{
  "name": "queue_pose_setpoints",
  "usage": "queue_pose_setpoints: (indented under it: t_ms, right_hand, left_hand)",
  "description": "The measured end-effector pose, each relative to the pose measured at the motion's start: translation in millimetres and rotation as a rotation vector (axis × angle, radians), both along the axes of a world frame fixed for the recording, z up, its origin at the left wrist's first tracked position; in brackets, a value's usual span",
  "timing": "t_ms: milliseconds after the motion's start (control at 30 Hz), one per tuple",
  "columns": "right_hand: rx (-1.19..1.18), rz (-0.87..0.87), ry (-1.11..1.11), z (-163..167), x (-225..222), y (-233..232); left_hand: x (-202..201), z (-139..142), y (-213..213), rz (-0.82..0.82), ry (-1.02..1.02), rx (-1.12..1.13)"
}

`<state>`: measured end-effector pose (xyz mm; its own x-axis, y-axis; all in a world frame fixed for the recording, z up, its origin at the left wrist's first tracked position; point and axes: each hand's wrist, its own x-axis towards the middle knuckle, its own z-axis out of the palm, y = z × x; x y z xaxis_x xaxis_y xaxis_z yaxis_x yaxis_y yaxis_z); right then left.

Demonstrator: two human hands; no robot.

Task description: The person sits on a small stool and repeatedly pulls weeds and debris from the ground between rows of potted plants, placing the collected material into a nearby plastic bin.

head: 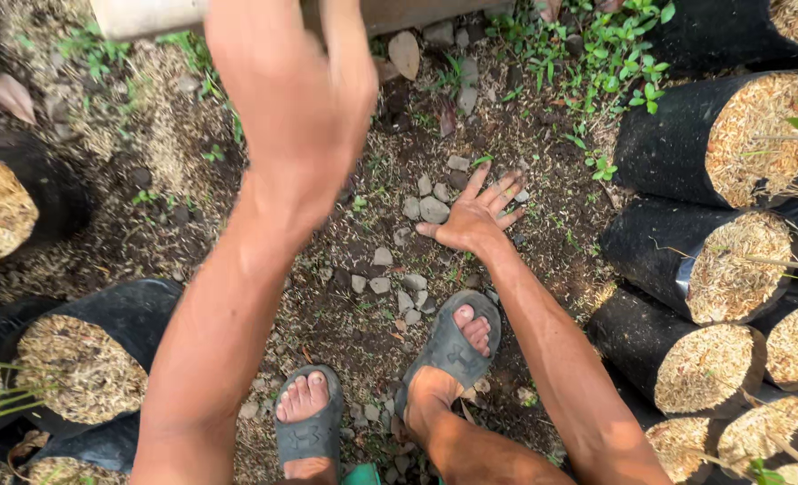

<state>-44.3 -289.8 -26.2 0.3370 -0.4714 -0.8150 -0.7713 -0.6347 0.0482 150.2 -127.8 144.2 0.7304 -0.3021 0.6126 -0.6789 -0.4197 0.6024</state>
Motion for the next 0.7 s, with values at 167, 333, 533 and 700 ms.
queue_pose_setpoints:
  t_ms: [167,333,533,700]
  right_hand:
    - [-0.003,-0.004,-0.081,0.0,-7.5,2.6]
    - [0.034,0.137,-0.108,15.9,-10.9,-16.6]
    - [0.083,0.481,-0.584,52.6,53.9,-79.5]
    - [0.076,0.333,-0.485,62.5,97.6,-44.9]
  left_hand:
    - [-50.7,-76.7,45.6,0.059,0.461,0.542]
    - [-54.3,-172.6,103.8,0.078,0.983,0.754]
    - [-51.4,-189.2,114.5,0.017,1.125,0.880]
    - [-48.4,-179.7,106.9,0.030,1.142,0.912]
